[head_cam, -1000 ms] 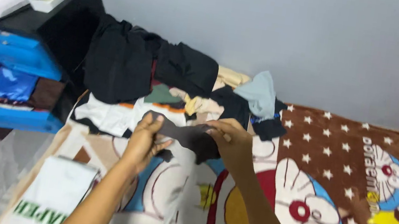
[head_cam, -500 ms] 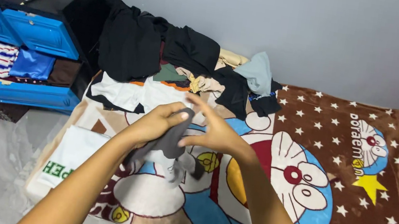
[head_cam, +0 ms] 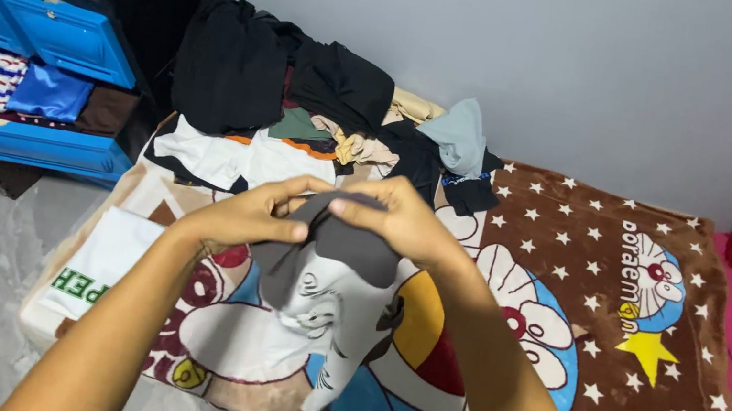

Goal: Folding various items of clothing on a bed.

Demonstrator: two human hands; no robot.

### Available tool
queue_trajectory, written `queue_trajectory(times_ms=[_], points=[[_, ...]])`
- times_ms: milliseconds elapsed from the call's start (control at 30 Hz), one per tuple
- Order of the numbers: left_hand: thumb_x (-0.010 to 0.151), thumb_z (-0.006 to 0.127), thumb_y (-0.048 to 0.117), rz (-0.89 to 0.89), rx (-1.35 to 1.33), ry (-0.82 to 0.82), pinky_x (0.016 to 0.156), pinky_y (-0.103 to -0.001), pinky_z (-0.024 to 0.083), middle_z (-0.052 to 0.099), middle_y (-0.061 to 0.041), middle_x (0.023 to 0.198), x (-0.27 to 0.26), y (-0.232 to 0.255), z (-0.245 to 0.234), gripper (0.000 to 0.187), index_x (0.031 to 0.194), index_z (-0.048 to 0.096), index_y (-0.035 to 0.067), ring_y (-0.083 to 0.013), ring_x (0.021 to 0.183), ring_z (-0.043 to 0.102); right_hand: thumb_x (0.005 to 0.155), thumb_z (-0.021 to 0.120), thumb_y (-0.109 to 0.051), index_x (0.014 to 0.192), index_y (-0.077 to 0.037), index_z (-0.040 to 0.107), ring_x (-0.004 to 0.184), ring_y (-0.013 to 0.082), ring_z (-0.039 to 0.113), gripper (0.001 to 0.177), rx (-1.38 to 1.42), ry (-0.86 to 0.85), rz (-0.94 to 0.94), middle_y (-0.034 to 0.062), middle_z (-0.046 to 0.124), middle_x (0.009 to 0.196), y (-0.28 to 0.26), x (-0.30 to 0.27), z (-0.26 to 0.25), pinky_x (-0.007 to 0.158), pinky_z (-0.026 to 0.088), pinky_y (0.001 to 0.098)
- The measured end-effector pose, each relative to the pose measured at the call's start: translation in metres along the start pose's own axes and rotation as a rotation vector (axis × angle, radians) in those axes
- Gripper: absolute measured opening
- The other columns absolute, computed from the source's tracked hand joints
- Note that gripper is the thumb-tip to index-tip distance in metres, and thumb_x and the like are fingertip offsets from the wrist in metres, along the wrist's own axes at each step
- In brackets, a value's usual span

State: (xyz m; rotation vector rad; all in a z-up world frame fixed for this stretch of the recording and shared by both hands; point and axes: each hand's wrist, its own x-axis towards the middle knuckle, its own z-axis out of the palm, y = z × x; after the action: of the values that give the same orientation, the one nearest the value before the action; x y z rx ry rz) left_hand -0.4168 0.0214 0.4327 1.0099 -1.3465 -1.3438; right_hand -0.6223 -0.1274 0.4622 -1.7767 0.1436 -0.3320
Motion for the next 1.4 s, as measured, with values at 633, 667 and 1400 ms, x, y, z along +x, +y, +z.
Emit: queue_trajectory(times_ms=[633, 667, 1400], points=[[0.091, 0.070, 0.019, -0.203, 0.884, 0.566, 0.089, -0.043, 0.052, 0.073, -0.023, 0.109, 0.075, -0.205, -0.004, 0.036, 0.124, 0.067, 0.004, -0.0368, 0.102, 0.068, 0.100, 0.064, -0.016, 0.110, 0.003, 0.072, 0.086, 0.0155, 0.072, 0.023, 0.489, 0.310, -0.100, 0.0081, 0.075, 0.099, -0.027, -0.021, -0.133, 0.082, 0.058, 0.0298], [0.088, 0.065, 0.015, -0.145, 0.852, 0.601, 0.086, -0.042, 0.053, 0.074, -0.020, 0.107, 0.069, -0.231, -0.019, 0.038, 0.125, 0.068, 0.007, -0.0323, 0.099, 0.070, 0.100, 0.065, -0.017, 0.110, 0.002, 0.072, 0.086, 0.0166, 0.072, 0.022, 0.475, 0.337, -0.107, 0.0088, 0.075, 0.100, -0.024, -0.024, -0.145, 0.082, 0.059, 0.0309], [0.100, 0.059, 0.010, -0.364, 0.107, 1.153, 0.053, -0.029, 0.039, 0.059, -0.004, 0.072, -0.004, -0.221, -0.107, 0.015, 0.102, 0.073, 0.005, -0.0150, 0.059, 0.050, 0.104, 0.062, -0.034, 0.104, 0.001, 0.073, 0.080, 0.0161, 0.066, 0.037, 0.167, 0.311, 0.416, 0.0077, 0.073, 0.095, 0.265, 0.082, -0.286, 0.074, 0.054, 0.0333]])
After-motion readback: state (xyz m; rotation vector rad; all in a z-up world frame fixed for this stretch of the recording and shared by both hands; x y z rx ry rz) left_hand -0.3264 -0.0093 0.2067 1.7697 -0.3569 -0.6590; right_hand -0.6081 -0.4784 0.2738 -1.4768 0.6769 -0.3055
